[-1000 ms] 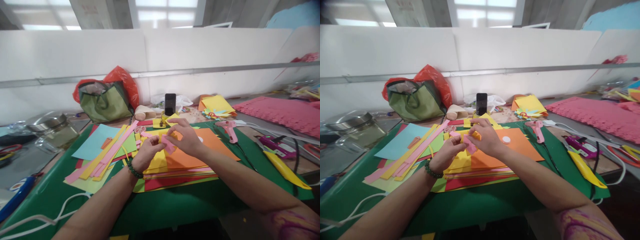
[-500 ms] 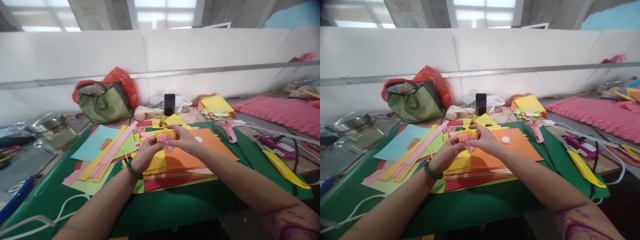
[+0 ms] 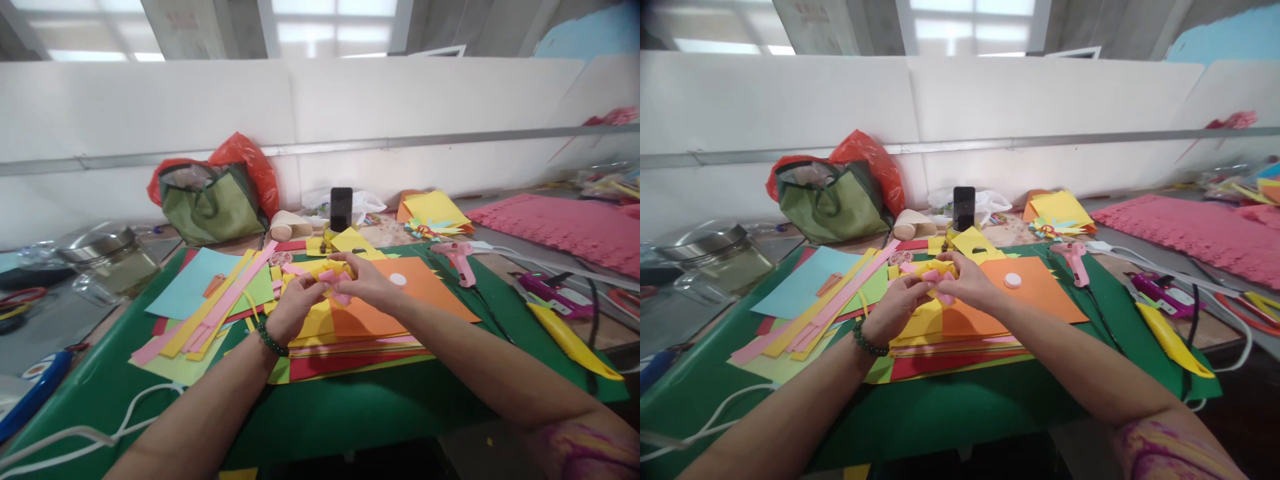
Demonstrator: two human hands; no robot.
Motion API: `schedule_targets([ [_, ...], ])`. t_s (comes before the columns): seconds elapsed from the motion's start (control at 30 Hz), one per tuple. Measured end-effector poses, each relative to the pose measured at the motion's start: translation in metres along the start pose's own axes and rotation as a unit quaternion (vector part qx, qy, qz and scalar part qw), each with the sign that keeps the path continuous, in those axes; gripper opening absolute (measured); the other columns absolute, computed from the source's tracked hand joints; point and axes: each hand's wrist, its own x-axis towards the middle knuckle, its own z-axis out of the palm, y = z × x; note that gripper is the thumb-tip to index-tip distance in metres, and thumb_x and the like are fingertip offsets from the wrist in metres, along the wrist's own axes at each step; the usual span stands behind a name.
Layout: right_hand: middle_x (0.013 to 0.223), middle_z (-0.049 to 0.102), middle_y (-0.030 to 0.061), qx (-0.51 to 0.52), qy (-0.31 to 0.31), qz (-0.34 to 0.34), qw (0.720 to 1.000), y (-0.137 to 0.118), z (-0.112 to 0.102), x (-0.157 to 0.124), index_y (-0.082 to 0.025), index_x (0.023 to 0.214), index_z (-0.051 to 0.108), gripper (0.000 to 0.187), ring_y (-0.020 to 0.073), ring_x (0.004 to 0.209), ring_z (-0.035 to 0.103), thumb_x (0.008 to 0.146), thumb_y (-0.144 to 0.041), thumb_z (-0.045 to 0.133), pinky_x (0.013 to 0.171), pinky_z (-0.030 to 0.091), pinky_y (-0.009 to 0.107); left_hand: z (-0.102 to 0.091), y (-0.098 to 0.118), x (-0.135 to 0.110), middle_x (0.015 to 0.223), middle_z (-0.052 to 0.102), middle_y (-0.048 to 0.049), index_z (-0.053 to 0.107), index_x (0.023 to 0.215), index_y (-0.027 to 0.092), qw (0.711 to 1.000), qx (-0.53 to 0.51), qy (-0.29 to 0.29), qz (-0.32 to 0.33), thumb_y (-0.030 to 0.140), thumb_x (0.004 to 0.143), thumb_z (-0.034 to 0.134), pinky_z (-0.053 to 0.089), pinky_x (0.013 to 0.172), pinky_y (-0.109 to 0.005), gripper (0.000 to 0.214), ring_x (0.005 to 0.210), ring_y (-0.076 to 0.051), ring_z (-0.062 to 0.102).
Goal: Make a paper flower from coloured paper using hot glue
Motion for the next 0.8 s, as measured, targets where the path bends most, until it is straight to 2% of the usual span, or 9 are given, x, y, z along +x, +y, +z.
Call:
schedule_targets([
  [0.1,0.075,0.057,-0.0016,0.035,-0.008,-0.008,0.999,0.007,0.0,0.002,-0.017,0.119,0.051,0.062,0.0154,0.069,0.055,0.058,-0.024,0.062,0.06,0.045,0.027,0.0,-0.001,0.001,0.077,0.068,-0.0047,0.069,0.074,0.014,1.0,0.008,0.025,0.012,0.03,0.064,0.071,0.044,0.077,-0.031,0.019,0.076,-0.017,0.06],
  [0.2,0.074,0.057,-0.0016,0.031,0.021,-0.007,0.999,0.01,0.003,0.003,-0.017,0.12,0.05,0.063,0.0157,0.069,0.055,0.059,-0.025,0.064,0.06,0.045,0.028,0.0,-0.002,0.001,0.073,0.066,-0.0032,0.068,0.072,0.014,0.999,0.008,0.048,0.025,0.031,0.063,0.071,0.042,0.073,-0.028,0.019,0.074,-0.016,0.058],
  [0.33,0.072,0.053,-0.003,0.016,0.062,0.001,0.998,0.007,0.008,0.002,-0.016,0.118,0.05,0.06,0.0136,0.064,0.053,0.06,-0.023,0.062,0.056,0.044,0.026,0.002,-0.002,0.001,0.072,0.065,-0.0019,0.068,0.072,0.014,0.998,0.001,0.052,0.025,0.032,0.061,0.073,0.041,0.07,-0.026,0.022,0.073,-0.015,0.056],
  [0.47,0.071,0.05,-0.0039,0.002,0.069,-0.001,0.998,0.005,0.008,0.002,-0.015,0.12,0.05,0.061,0.0123,0.061,0.05,0.061,-0.024,0.06,0.053,0.043,0.025,0.004,-0.002,0.0,0.071,0.064,-0.0016,0.065,0.067,0.015,0.998,-0.024,0.055,0.007,0.035,0.057,0.077,0.042,0.068,-0.025,0.025,0.07,-0.013,0.055],
  [0.63,0.08,0.054,-0.001,-0.025,0.077,-0.025,0.996,0.01,0.007,0.004,-0.017,0.117,0.052,0.057,0.0118,0.063,0.05,0.061,-0.024,0.059,0.054,0.045,0.025,0.004,-0.005,0.003,0.069,0.061,-0.0016,0.064,0.067,0.013,0.999,-0.017,0.044,0.0,0.035,0.058,0.076,0.04,0.067,-0.025,0.026,0.066,-0.012,0.052],
  [0.8,0.087,0.058,0.0015,-0.026,0.09,-0.044,0.995,0.013,0.006,0.005,-0.019,0.117,0.052,0.057,0.013,0.067,0.053,0.061,-0.024,0.059,0.056,0.046,0.026,0.005,-0.004,0.001,0.075,0.063,-0.0021,0.062,0.073,0.015,0.999,-0.035,0.007,-0.001,0.032,0.059,0.075,0.041,0.071,-0.026,0.025,0.071,-0.013,0.054],
])
